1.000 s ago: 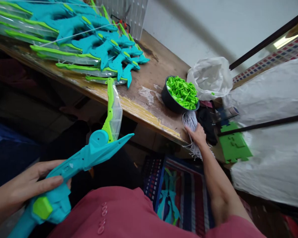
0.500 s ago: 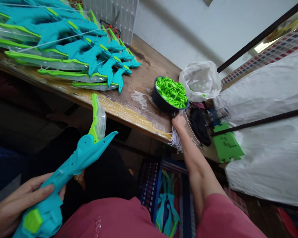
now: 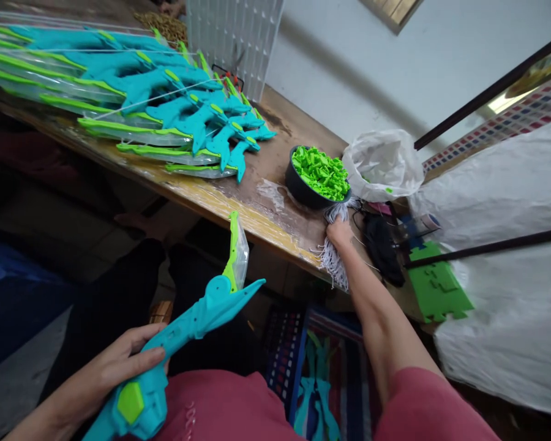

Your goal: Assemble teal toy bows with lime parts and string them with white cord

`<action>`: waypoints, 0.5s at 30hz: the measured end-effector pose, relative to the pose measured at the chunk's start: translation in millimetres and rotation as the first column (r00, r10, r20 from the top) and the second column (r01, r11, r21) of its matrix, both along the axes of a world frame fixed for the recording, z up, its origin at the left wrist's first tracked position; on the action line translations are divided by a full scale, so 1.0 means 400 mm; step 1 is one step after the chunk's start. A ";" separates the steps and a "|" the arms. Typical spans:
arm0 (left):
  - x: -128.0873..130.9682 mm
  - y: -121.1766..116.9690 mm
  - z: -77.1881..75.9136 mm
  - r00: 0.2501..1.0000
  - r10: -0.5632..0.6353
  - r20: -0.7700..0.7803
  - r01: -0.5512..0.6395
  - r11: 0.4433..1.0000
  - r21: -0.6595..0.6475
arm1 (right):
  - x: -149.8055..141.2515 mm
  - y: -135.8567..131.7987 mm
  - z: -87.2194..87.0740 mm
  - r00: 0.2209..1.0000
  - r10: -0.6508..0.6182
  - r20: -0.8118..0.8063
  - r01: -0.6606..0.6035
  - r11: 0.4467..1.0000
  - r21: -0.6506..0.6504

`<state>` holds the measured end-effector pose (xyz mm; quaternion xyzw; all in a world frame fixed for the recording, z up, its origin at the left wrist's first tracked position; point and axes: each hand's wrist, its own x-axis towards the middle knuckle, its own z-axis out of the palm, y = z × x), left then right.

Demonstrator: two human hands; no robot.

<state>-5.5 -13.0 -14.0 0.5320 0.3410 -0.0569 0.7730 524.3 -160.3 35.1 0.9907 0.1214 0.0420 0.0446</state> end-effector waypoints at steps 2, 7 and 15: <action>-0.005 0.000 -0.002 1.000 0.015 -0.009 -0.015 1.000 -0.020 | -0.016 -0.027 0.013 0.999 0.048 0.000 -0.048 0.999 -0.007; -0.013 0.024 -0.007 0.999 -0.046 -0.006 0.047 0.998 0.048 | -0.070 -0.085 0.026 0.984 0.173 0.033 -0.173 0.985 -0.001; -0.022 0.061 -0.021 0.969 -0.226 0.101 0.217 0.971 0.098 | -0.055 -0.118 0.034 0.993 0.118 -0.007 -0.114 0.969 0.218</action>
